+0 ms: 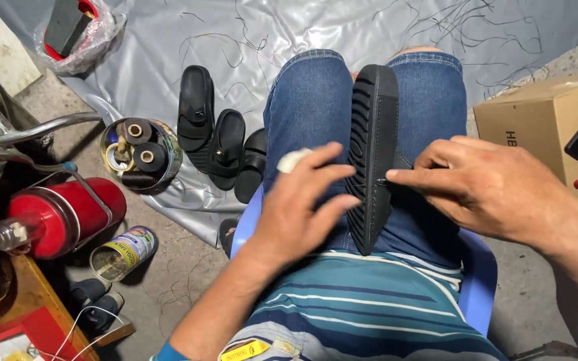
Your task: Hand-sewing the upper part of a sandal to its rubber sole using a needle and thread.
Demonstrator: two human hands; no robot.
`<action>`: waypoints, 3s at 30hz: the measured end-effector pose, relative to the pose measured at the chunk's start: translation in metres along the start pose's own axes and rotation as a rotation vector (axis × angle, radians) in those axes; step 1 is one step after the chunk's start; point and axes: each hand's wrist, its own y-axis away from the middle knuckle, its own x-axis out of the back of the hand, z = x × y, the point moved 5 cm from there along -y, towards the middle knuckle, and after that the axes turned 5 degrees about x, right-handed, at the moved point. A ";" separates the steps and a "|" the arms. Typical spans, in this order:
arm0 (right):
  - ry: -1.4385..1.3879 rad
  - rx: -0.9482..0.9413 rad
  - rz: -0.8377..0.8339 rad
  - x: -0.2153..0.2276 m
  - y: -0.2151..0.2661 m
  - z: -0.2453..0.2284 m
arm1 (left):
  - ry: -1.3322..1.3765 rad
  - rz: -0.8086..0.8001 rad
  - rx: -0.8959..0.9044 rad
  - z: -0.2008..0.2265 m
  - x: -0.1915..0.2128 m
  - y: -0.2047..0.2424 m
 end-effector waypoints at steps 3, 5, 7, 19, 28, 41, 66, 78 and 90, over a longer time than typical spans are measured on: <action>0.084 -0.031 -0.039 -0.002 -0.005 0.004 | 0.081 -0.105 0.061 0.003 -0.026 0.005; 0.051 0.005 0.009 -0.003 -0.004 0.003 | 0.103 -0.035 0.230 -0.004 -0.035 0.009; 0.040 0.006 0.013 -0.003 -0.005 0.003 | 0.110 0.000 0.247 -0.005 -0.037 0.013; 0.282 -0.183 -0.260 -0.003 -0.006 -0.019 | 0.045 0.190 0.113 0.003 -0.046 0.025; 0.311 -0.105 -0.005 -0.014 0.002 -0.023 | 0.073 0.243 0.040 0.002 -0.045 0.033; -0.137 0.061 0.358 -0.004 -0.002 -0.029 | -0.006 0.186 -0.065 0.004 -0.055 0.037; 0.097 -0.117 0.069 -0.016 0.002 -0.017 | 0.036 -0.544 0.320 0.007 -0.026 -0.019; 0.044 -0.282 -0.075 -0.004 0.051 0.031 | -0.055 -0.377 0.230 0.000 -0.035 -0.019; -0.075 -0.301 0.026 0.003 0.032 0.020 | 0.110 -0.173 0.240 0.002 -0.044 -0.017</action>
